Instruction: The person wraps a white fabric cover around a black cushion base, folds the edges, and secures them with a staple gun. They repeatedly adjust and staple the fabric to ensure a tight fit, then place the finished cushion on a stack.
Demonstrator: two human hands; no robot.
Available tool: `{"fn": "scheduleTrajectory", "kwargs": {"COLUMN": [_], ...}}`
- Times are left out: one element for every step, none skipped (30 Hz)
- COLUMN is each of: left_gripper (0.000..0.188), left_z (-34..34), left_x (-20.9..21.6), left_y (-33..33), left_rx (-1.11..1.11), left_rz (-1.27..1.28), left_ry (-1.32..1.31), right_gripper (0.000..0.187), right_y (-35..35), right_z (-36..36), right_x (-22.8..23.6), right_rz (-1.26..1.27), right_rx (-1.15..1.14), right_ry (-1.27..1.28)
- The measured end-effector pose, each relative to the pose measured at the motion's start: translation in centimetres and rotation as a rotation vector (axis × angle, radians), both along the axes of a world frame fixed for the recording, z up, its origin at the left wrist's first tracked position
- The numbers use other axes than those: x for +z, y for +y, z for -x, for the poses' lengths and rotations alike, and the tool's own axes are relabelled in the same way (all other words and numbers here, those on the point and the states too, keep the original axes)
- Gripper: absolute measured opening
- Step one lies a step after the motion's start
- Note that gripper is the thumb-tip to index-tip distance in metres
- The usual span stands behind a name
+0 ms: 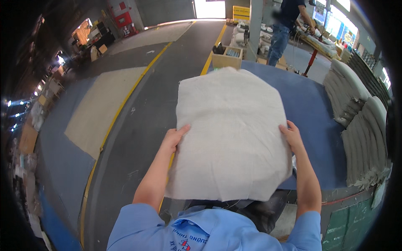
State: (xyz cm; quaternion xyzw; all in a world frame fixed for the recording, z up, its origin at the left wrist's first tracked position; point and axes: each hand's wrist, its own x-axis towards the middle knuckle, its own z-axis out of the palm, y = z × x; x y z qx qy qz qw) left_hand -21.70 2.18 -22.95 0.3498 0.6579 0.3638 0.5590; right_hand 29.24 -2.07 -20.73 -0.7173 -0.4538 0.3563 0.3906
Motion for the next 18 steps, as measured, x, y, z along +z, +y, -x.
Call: {"fn": "scheduleTrajectory", "kwargs": {"left_gripper": [0.07,0.069,0.067,0.066,0.064,0.062,0.06,0.057,0.055,0.053,0.052,0.05,0.048,0.044,0.04,0.036,0.037,0.039], "left_z": [-0.2,-1.1,-0.2,0.6,0.8,1.3,1.9,2.4,3.0,3.4,3.6,3.8,4.0,4.1,4.0,4.0,3.9,3.7], "left_x": [-2.1,-3.0,-4.9,-6.5,-7.2,-7.8,-8.0,-8.1,-7.8,-7.7,-7.8,-8.0,-8.2,-8.6,-9.0,-9.1,-8.9,-8.4], "left_y": [0.4,0.7,0.0,-0.2,0.1,0.0,0.4,0.8,1.5,2.3,3.1,3.9,4.6,5.3,5.9,6.4,6.8,7.1], "left_rx": [0.027,-0.134,-0.082,-0.036,-0.044,-0.048,-0.051,-0.036,-0.021,0.0,0.004,0.012,0.02,0.037,0.056,0.072,0.078,0.08], "left_rz": [0.066,0.174,0.148,0.109,0.107,0.111,0.103,0.129,0.151,0.168,0.153,0.136,0.117,0.07,0.019,-0.033,-0.017,-0.001], "left_ry": [0.052,-0.021,-0.101,-0.189,-0.231,-0.272,-0.309,-0.332,-0.353,-0.377,-0.404,-0.431,-0.458,-0.49,-0.521,-0.55,-0.539,-0.529], "right_gripper": [0.088,0.092,0.094,0.095,0.095,0.095,0.096,0.097,0.098,0.099,0.099,0.098,0.097,0.091,0.085,0.085,0.086,0.087], "right_y": [0.7,0.2,0.5,0.2,-0.8,-1.8,-2.7,-3.8,-4.9,-5.9,-6.8,-7.2,-7.4,-7.5,-7.5,-7.4,-7.4,-7.3], "right_z": [0.5,0.2,3.0,6.5,7.6,8.5,9.5,10.8,12.4,14.4,16.7,19.2,21.8,24.2,26.3,28.1,29.7,30.8], "right_x": [-1.6,-3.9,-4.9,-5.5,-5.9,-6.3,-6.8,-7.3,-7.5,-7.9,-8.1,-7.6,-6.9,-6.3,-5.9,-6.3,-7.1,-7.9], "right_rz": [0.06,0.175,0.185,0.182,0.136,0.095,0.04,0.002,-0.04,-0.084,-0.128,-0.14,-0.152,-0.195,-0.242,-0.278,-0.31,-0.339], "right_rx": [0.037,0.125,0.184,0.233,0.264,0.301,0.336,0.442,0.548,0.645,0.745,0.832,0.918,1.003,1.089,1.105,1.113,1.117], "right_ry": [-0.154,-0.352,-0.521,-0.699,-0.782,-0.862,-0.939,-0.947,-0.952,-0.948,-0.941,-0.914,-0.887,-0.886,-0.885,-0.943,-1.002,-1.062]}}
